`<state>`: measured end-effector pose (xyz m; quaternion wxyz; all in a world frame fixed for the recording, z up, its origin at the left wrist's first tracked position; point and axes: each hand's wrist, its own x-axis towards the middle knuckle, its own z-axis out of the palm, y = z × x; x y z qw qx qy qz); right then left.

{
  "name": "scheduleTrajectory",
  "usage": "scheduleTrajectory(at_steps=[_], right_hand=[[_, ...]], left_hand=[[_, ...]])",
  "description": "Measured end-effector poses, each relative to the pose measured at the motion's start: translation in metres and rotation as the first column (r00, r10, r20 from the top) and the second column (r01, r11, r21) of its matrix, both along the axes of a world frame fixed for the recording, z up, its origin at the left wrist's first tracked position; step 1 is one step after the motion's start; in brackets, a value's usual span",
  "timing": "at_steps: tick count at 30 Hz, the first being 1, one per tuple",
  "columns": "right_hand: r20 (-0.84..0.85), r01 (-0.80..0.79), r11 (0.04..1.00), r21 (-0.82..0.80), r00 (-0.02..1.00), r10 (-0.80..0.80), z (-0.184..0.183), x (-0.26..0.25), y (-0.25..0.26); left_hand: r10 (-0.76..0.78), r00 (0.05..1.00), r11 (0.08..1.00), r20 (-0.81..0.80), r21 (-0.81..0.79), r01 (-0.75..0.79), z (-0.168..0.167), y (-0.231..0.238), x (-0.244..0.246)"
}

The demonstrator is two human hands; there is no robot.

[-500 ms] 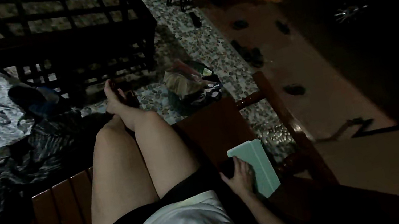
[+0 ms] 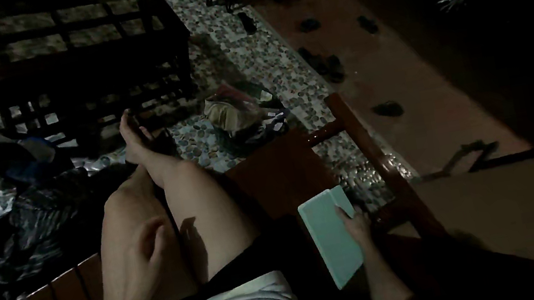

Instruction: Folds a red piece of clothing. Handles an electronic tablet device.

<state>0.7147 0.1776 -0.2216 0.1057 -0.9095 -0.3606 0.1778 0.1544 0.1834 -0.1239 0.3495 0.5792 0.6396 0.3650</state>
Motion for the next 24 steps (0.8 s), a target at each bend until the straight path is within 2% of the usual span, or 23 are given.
scheduleTrajectory(at_steps=[4,7,10,12,14,16,18,20,22,24], right_hand=[[-0.242,0.011,0.996,-0.094,0.97,-0.033,0.008,0.026,0.011],[-0.358,-0.079,0.984,-0.162,0.933,0.016,0.015,0.017,0.021],[-0.32,-0.168,0.968,-0.187,0.942,0.102,0.02,-0.001,0.033],[-0.264,-0.196,0.971,-0.136,0.952,0.155,0.029,-0.019,0.042],[-0.177,-0.23,0.97,-0.082,0.961,0.213,0.048,-0.037,0.057],[-0.127,-0.271,0.962,-0.042,0.956,0.264,0.065,-0.053,0.075],[-0.118,-0.297,0.955,0.018,0.948,0.297,0.07,-0.067,0.095],[-0.139,-0.304,0.942,0.138,0.936,0.323,0.066,-0.079,0.113],[-0.204,-0.304,0.923,0.237,0.913,0.353,0.064,-0.093,0.128],[-0.266,-0.351,0.9,0.258,0.87,0.415,0.064,-0.108,0.142]], left_hand=[[-0.225,0.971,0.974,0.073,0.017,0.225,-0.007,0.04,0.05],[-0.412,0.907,0.901,0.09,-0.108,0.42,0.006,0.066,0.094],[-0.518,0.844,0.827,0.141,-0.171,0.536,0.008,0.083,0.139],[-0.581,0.799,0.768,0.152,-0.222,0.601,0.007,0.088,0.167],[-0.655,0.745,0.696,0.131,-0.279,0.661,-0.003,0.094,0.197],[-0.697,0.714,0.665,0.067,-0.31,0.679,-0.021,0.099,0.227],[-0.69,0.723,0.699,-0.043,-0.3,0.649,-0.039,0.105,0.248],[-0.609,0.783,0.782,-0.131,-0.265,0.564,-0.044,0.112,0.257],[-0.47,0.86,0.88,-0.199,-0.189,0.437,-0.043,0.121,0.253],[-0.406,0.885,0.907,-0.229,-0.214,0.362,-0.047,0.133,0.24]])
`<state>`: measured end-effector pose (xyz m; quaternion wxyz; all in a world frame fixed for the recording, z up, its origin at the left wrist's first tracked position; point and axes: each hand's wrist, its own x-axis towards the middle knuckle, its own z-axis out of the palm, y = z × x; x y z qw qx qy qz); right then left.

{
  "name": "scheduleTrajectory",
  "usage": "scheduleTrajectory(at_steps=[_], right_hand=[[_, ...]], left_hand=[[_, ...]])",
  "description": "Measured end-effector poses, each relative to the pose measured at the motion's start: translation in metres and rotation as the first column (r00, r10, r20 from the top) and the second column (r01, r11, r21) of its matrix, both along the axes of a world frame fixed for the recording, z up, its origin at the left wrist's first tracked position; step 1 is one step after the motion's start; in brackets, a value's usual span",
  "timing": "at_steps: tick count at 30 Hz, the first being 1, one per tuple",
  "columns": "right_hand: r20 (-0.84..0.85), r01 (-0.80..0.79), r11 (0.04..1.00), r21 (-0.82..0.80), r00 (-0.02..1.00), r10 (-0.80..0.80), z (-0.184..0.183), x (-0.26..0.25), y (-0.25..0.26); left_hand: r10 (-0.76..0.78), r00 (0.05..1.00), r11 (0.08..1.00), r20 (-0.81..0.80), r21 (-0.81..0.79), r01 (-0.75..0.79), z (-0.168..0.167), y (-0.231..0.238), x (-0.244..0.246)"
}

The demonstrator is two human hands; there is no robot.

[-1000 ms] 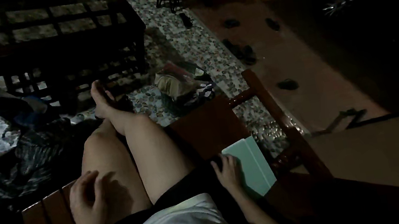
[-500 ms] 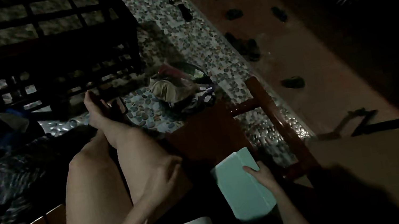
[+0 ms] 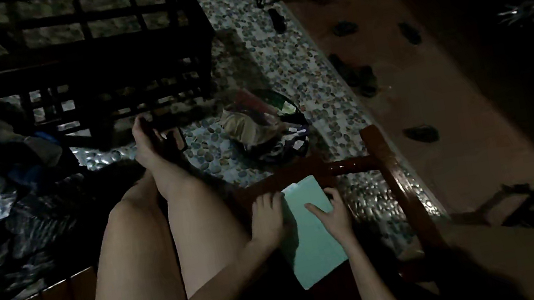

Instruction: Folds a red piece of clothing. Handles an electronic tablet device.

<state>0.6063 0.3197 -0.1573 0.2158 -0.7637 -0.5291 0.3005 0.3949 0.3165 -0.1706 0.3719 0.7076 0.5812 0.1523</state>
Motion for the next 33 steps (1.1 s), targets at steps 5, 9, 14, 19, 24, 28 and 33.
scheduleTrajectory(at_steps=[5,9,14,19,24,28,33], right_hand=[[0.097,-0.193,0.969,-0.156,0.973,0.209,-0.017,-0.012,0.039],[0.142,-0.174,0.945,-0.278,0.965,0.22,-0.021,-0.027,0.054],[0.407,-0.01,0.933,-0.359,0.898,0.166,-0.022,-0.077,0.071],[0.473,-0.151,0.834,-0.531,0.763,0.44,0.002,-0.104,0.094],[0.455,-0.384,0.811,-0.441,0.683,0.571,0.021,-0.067,0.123],[0.501,-0.332,0.859,-0.39,0.706,0.5,0.011,-0.013,0.132],[-0.061,-0.341,0.83,-0.442,0.934,0.351,0.027,0.031,0.079]], left_hand=[[0.09,0.996,0.986,-0.019,-0.137,-0.092,-0.017,0.011,-0.009],[0.093,0.994,0.98,-0.062,-0.171,-0.102,-0.023,0.021,-0.003],[0.087,0.992,0.967,-0.089,-0.231,-0.106,-0.022,0.026,0.001],[0.089,0.995,0.957,-0.032,-0.272,-0.095,-0.026,0.029,-0.005],[0.111,0.993,0.931,0.032,-0.354,-0.093,-0.021,0.034,-0.014],[0.093,0.995,0.918,0.035,-0.39,-0.072,-0.022,0.036,-0.017],[0.054,0.929,0.974,0.365,-0.223,0.031,-0.012,0.02,-0.032]])
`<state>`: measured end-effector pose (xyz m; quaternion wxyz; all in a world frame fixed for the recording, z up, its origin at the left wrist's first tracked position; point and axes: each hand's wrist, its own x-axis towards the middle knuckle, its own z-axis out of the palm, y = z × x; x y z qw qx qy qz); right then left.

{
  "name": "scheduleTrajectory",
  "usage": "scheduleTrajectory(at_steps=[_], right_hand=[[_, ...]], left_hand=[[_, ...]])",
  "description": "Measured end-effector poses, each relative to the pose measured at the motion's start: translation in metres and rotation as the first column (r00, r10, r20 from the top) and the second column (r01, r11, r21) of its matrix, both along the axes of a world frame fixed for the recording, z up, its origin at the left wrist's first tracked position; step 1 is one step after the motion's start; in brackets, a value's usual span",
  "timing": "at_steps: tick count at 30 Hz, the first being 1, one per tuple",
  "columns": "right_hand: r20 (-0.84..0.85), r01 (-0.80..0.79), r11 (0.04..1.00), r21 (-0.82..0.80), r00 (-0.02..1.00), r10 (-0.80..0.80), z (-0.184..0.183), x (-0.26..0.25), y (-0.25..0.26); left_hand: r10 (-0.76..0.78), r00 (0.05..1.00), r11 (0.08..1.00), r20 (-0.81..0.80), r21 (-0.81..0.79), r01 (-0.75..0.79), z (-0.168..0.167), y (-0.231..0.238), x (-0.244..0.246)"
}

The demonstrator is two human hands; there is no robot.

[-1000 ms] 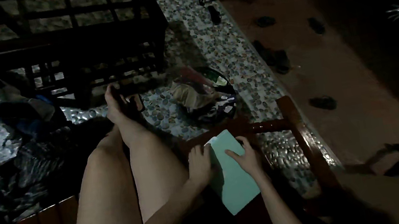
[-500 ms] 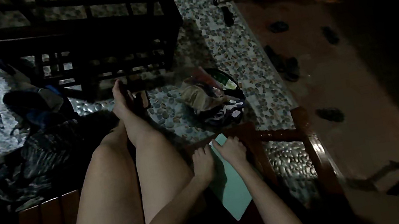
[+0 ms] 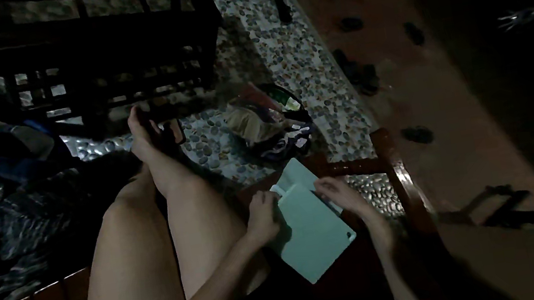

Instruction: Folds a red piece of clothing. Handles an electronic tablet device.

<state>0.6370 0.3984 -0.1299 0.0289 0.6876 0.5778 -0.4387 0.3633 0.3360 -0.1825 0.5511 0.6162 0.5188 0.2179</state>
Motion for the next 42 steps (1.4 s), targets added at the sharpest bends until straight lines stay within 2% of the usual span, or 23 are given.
scheduleTrajectory(at_steps=[2,3,5,7,9,10,12,14,15,16,19,22,23,24,25,27,30,31,32,34,37,39,42], right_hand=[[-0.165,-0.011,0.994,-0.106,0.986,-0.007,0.022,0.009,-0.042],[-0.171,-0.015,0.996,-0.088,0.985,0.0,0.03,0.009,-0.064],[-0.062,-0.042,0.994,0.099,0.997,0.049,0.044,-0.004,-0.106],[0.094,-0.099,0.929,0.356,0.993,0.07,0.058,-0.029,-0.145],[0.248,-0.166,0.814,0.556,0.968,0.028,0.063,-0.07,-0.169],[0.297,-0.176,0.774,0.608,0.955,-0.015,0.062,-0.092,-0.174],[0.336,-0.142,0.76,0.634,0.936,-0.105,0.061,-0.129,-0.171],[0.304,-0.05,0.795,0.605,0.937,-0.173,0.062,-0.154,-0.157],[0.277,-0.011,0.807,0.59,0.942,-0.189,0.064,-0.165,-0.149],[0.251,0.016,0.819,0.574,0.948,-0.194,0.065,-0.176,-0.141],[0.18,0.063,0.878,0.474,0.969,-0.167,0.071,-0.202,-0.119],[0.113,0.174,0.917,0.36,0.967,-0.228,0.085,-0.209,-0.077],[0.081,0.22,0.92,0.324,0.962,-0.259,0.092,-0.209,-0.062],[0.037,0.266,0.915,0.302,0.956,-0.29,0.095,-0.208,-0.049],[-0.02,0.314,0.904,0.289,0.946,-0.323,0.095,-0.207,-0.038],[-0.16,0.386,0.884,0.263,0.921,-0.355,0.087,-0.204,-0.02],[-0.419,0.426,0.871,0.244,0.856,-0.301,0.064,-0.181,0.002],[-0.417,0.416,0.864,0.284,0.865,-0.279,0.054,-0.166,0.011],[-0.34,0.385,0.847,0.367,0.903,-0.263,0.037,-0.147,0.022],[-0.093,0.246,0.857,0.453,0.969,-0.229,-0.008,-0.103,0.043],[0.199,0.082,0.957,0.279,0.97,-0.141,-0.041,-0.064,0.04],[0.24,0.105,0.961,0.254,0.956,-0.168,-0.051,-0.051,0.021],[0.124,0.279,0.9,0.336,0.934,-0.336,-0.068,-0.03,-0.007]], left_hand=[[-0.11,0.989,0.994,0.099,0.001,0.11,0.008,-0.008,-0.006],[-0.176,0.977,0.984,0.124,0.0,0.177,0.012,-0.01,-0.008],[-0.247,0.957,0.969,0.155,0.068,0.239,0.017,-0.012,-0.008],[-0.191,0.968,0.964,0.163,0.215,0.154,0.017,-0.018,-0.005],[-0.011,0.984,0.957,0.18,0.288,-0.042,0.015,-0.019,-0.002],[0.078,0.98,0.962,0.183,0.246,-0.122,0.014,-0.018,-0.001],[0.182,0.962,0.983,0.203,-0.032,-0.179,0.015,-0.016,-0.003],[0.26,0.911,0.902,0.321,-0.419,-0.11,0.026,-0.022,-0.011],[0.264,0.887,0.862,0.378,-0.505,-0.041,0.037,-0.028,-0.016],[0.232,0.87,0.854,0.435,-0.52,0.032,0.05,-0.037,-0.024],[0.089,0.82,0.916,0.565,-0.369,0.155,0.074,-0.077,-0.046],[-0.104,0.839,0.986,0.534,-0.055,0.157,0.065,-0.118,-0.052],[-0.125,0.883,0.992,0.452,0.034,0.123,0.061,-0.13,-0.048],[-0.083,0.927,0.993,0.365,0.105,0.047,0.055,-0.139,-0.042],[0.026,0.955,0.986,0.294,0.152,-0.074,0.051,-0.142,-0.035],[0.226,0.954,0.945,0.195,0.195,-0.264,0.053,-0.126,-0.029],[0.321,0.937,0.916,0.136,0.207,-0.344,0.057,-0.089,-0.05],[0.329,0.932,0.918,0.154,0.18,-0.354,0.056,-0.079,-0.06],[0.332,0.924,0.919,0.189,0.156,-0.362,0.055,-0.071,-0.07],[0.305,0.918,0.935,0.252,0.103,-0.339,0.05,-0.058,-0.086],[0.221,0.946,0.961,0.236,0.114,-0.253,0.049,-0.04,-0.099],[0.188,0.966,0.958,0.179,0.185,-0.22,0.049,-0.026,-0.103],[0.184,0.977,0.955,0.111,0.214,-0.205,0.044,-0.005,-0.101]])
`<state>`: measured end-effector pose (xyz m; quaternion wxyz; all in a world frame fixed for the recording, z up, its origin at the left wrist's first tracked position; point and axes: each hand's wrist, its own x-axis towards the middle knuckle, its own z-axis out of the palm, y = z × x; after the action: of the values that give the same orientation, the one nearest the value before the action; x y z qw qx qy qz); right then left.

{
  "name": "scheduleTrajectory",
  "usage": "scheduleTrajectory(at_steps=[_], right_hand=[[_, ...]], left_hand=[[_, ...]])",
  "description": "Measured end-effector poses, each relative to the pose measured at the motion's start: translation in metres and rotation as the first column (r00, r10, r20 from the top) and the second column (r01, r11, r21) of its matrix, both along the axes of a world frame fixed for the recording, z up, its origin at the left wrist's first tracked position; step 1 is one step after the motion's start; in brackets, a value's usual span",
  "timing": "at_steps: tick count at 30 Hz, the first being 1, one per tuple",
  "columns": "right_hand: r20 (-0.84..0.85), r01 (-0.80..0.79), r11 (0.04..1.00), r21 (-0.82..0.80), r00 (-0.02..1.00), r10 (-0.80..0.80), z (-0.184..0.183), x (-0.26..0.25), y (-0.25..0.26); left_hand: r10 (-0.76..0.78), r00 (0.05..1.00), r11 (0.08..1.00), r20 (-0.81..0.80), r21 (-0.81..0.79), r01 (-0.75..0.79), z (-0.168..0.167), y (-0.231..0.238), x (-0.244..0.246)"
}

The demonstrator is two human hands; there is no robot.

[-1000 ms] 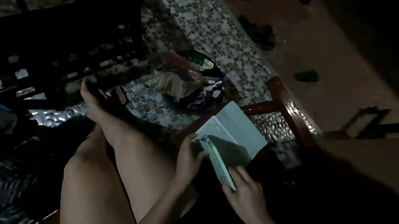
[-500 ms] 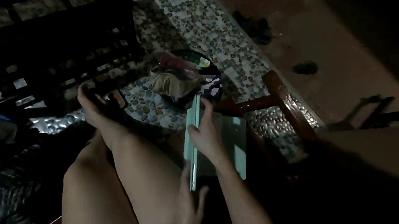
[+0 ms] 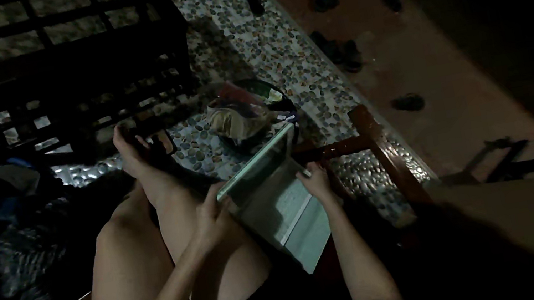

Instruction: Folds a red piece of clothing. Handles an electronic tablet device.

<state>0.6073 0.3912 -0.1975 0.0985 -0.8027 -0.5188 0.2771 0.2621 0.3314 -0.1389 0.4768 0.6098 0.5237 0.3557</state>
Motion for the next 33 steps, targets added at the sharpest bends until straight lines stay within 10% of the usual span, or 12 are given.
scheduleTrajectory(at_steps=[13,33], right_hand=[[-0.449,0.281,0.96,-0.013,0.856,-0.257,-0.01,0.044,-0.096],[-0.498,0.676,0.733,0.067,0.66,-0.563,-0.032,0.006,-0.072]], left_hand=[[-0.24,0.964,0.97,-0.115,-0.064,0.234,0.025,0.09,0.068],[-0.328,0.944,0.933,-0.044,0.145,0.33,0.037,0.207,0.086]])
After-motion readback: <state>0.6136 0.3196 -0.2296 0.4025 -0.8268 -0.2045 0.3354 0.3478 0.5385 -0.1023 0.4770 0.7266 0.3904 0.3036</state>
